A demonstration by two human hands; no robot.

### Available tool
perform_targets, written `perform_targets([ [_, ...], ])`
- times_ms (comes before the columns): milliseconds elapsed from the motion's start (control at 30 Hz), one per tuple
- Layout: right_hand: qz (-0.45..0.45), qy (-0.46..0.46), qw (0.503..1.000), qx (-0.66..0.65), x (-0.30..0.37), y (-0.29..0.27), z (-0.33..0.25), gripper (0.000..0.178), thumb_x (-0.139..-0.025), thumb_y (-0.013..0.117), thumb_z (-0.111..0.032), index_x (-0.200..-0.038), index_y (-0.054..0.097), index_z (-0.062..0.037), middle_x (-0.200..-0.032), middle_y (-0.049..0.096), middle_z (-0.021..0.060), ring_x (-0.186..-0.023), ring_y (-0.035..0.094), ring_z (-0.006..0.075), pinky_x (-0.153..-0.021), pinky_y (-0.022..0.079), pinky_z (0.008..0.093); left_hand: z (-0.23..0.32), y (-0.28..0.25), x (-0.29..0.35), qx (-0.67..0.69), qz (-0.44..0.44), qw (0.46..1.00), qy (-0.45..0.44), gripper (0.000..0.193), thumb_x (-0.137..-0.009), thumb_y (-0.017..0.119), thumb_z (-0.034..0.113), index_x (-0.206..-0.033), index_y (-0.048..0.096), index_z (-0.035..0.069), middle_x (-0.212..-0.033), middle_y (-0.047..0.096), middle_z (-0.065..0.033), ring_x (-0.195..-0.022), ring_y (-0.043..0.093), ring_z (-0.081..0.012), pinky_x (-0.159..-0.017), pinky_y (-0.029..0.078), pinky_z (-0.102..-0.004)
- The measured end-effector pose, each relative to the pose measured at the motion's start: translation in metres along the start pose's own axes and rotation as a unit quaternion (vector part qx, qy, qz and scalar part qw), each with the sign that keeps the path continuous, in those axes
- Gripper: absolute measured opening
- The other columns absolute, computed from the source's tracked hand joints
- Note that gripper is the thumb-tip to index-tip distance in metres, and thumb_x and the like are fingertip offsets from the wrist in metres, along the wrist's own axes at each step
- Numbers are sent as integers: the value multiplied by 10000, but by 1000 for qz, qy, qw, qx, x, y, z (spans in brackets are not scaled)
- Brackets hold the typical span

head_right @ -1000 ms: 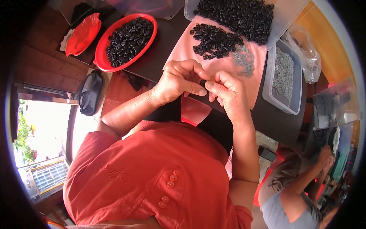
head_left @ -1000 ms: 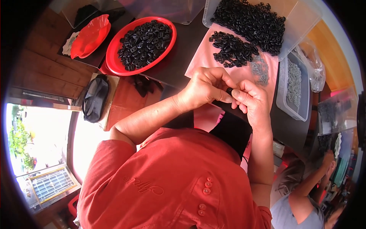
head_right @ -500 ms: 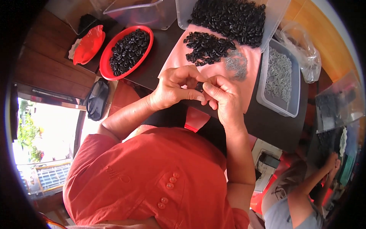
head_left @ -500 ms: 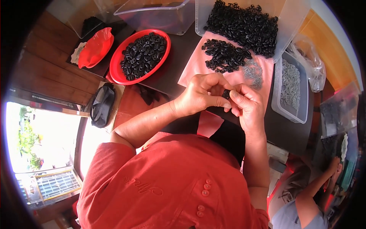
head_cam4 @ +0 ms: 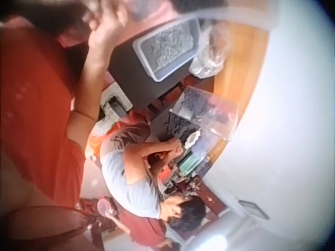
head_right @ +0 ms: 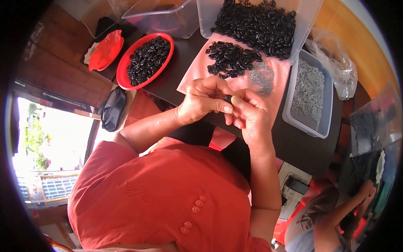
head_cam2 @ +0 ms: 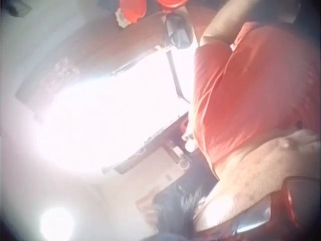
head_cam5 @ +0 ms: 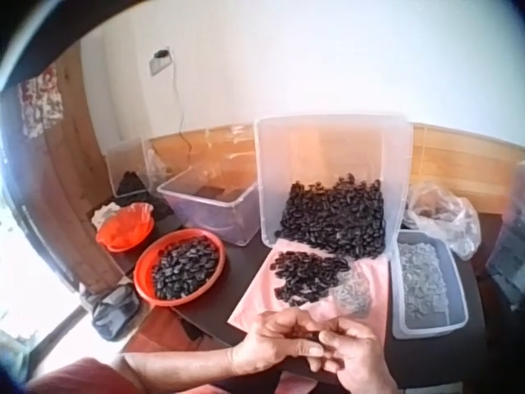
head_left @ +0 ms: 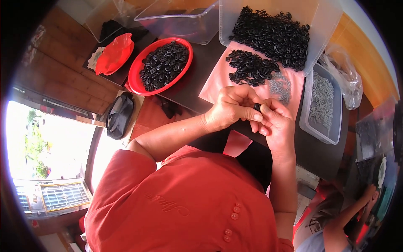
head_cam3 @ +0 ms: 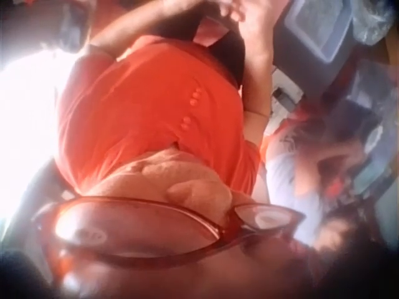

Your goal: The person assembles small black plastic components by hand at a workshop table.

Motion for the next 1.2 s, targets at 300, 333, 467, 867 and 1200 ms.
perform_targets([
  [300, -15, 19, 998, -57, -5, 8, 9, 228, -943, 611, -197, -946, 574, 28, -645, 539, 78, -458, 520, 193, -378, 368, 240, -3, -2, -1, 141, -1, 989, -47, 177, -845, 671, -86, -937, 525, -50, -936, 661, -189, -774, 708, -282, -642, 648, -359],
  [333, -14, 20, 998, -53, -5, 11, 10, 228, -943, 611, -197, -946, 574, 28, -645, 539, 78, -458, 520, 193, -378, 368, 240, -5, -3, 0, 171, 11, 984, -52, 168, -844, 663, -93, -926, 525, -46, -930, 661, -185, -759, 706, -267, -625, 634, -350],
  [467, 85, -72, 991, 79, -1, 11, 10, 186, -944, 616, -166, -926, 592, 18, -664, 534, 40, -517, 538, 150, -458, 408, 231, 19, -26, 14, 67, 61, 996, 14, 132, -828, 676, -75, -905, 580, -27, -857, 663, -124, -694, 674, -170, -588, 552, -282],
  [867, 118, -319, 585, 736, 37, 41, -11, 278, -771, 716, -75, -1035, 634, -52, -1054, 615, 89, -998, 571, 305, -864, 460, 411, 112, -187, 23, -669, 156, 700, 194, 259, -707, 691, -4, -962, 677, 35, -900, 609, -96, -826, 612, -277, -744, 504, -354],
  [1200, 124, -347, 650, 664, 52, 30, -7, 223, -727, 721, -10, -936, 650, -33, -989, 604, 84, -937, 605, 295, -777, 498, 405, 11, 0, -56, -533, -63, 787, 305, 75, -685, 673, 106, -725, 630, 59, -775, 577, -90, -798, 590, -286, -665, 515, -390],
])
Point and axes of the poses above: each hand's wrist, its own x-axis away from the middle knuckle, its own y-axis out of the palm, z = x × y, the point moved 6 cm from there along -x, towards the middle knuckle
